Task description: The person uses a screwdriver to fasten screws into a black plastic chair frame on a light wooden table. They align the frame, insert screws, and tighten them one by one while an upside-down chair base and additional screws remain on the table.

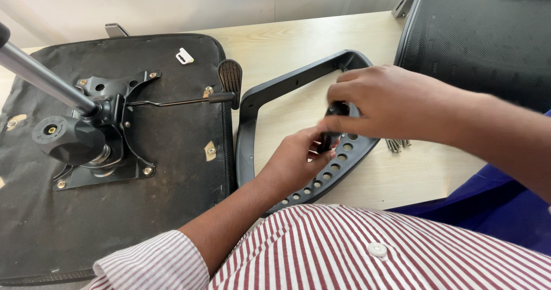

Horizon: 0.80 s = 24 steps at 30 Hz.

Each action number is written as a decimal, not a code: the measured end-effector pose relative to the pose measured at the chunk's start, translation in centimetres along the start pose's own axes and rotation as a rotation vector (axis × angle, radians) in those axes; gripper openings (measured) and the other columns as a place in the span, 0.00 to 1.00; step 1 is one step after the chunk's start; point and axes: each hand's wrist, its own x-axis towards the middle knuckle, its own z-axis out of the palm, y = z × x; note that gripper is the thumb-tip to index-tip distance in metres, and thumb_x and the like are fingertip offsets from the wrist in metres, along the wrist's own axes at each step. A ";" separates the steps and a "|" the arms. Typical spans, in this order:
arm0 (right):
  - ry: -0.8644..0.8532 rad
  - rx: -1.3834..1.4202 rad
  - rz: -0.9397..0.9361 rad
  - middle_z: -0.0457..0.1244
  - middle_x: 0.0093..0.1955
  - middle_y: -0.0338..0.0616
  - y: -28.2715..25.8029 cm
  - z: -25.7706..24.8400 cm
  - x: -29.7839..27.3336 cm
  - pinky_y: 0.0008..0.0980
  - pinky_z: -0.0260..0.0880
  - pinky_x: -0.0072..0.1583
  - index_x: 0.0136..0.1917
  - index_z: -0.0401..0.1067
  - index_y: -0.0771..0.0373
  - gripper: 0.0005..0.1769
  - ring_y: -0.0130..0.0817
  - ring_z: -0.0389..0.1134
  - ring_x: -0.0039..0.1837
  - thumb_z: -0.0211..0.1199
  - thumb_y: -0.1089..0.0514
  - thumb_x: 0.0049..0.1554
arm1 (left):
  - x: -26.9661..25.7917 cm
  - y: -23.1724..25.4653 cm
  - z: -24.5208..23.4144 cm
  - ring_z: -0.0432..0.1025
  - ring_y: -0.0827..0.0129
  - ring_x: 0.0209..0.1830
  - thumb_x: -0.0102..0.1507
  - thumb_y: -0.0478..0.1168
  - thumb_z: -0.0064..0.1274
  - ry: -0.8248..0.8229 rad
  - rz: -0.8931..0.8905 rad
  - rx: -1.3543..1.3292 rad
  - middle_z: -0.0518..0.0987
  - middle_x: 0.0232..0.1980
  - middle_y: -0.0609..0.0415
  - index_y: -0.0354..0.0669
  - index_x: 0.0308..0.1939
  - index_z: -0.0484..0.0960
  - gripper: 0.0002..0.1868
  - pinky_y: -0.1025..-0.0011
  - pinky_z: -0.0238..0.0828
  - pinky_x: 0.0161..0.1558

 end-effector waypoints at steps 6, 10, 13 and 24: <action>-0.007 0.146 -0.182 0.65 0.62 0.33 1.4 0.1 -0.6 0.37 0.76 0.54 0.61 0.79 0.43 0.22 0.33 0.73 0.53 0.62 0.46 0.53 | 0.2 -0.1 0.0 0.82 0.66 0.49 0.65 0.39 0.55 -0.012 -0.013 -0.056 0.85 0.48 0.50 0.39 0.51 0.77 0.12 0.68 0.79 0.54; 0.046 0.126 -0.115 0.67 0.55 0.39 0.6 -0.7 -0.1 0.40 0.74 0.54 0.59 0.79 0.47 0.22 0.37 0.71 0.54 0.65 0.39 0.55 | 0.2 -0.2 0.2 0.82 0.68 0.49 0.66 0.40 0.55 0.029 0.040 -0.049 0.85 0.47 0.49 0.40 0.52 0.77 0.12 0.69 0.78 0.56; 0.056 0.043 -0.004 0.67 0.54 0.43 -0.6 -1.0 0.4 0.42 0.74 0.56 0.60 0.76 0.51 0.23 0.40 0.72 0.54 0.62 0.38 0.57 | 0.4 -0.2 0.3 0.81 0.68 0.47 0.66 0.40 0.54 0.049 -0.006 -0.044 0.84 0.48 0.51 0.42 0.56 0.75 0.16 0.70 0.79 0.53; -0.077 0.196 -0.132 0.66 0.57 0.32 0.1 -1.8 -0.9 0.36 0.73 0.58 0.62 0.77 0.43 0.21 0.32 0.72 0.56 0.65 0.53 0.54 | 0.2 -0.1 0.5 0.82 0.66 0.46 0.66 0.40 0.55 0.016 -0.049 -0.042 0.85 0.48 0.49 0.41 0.54 0.76 0.14 0.68 0.80 0.51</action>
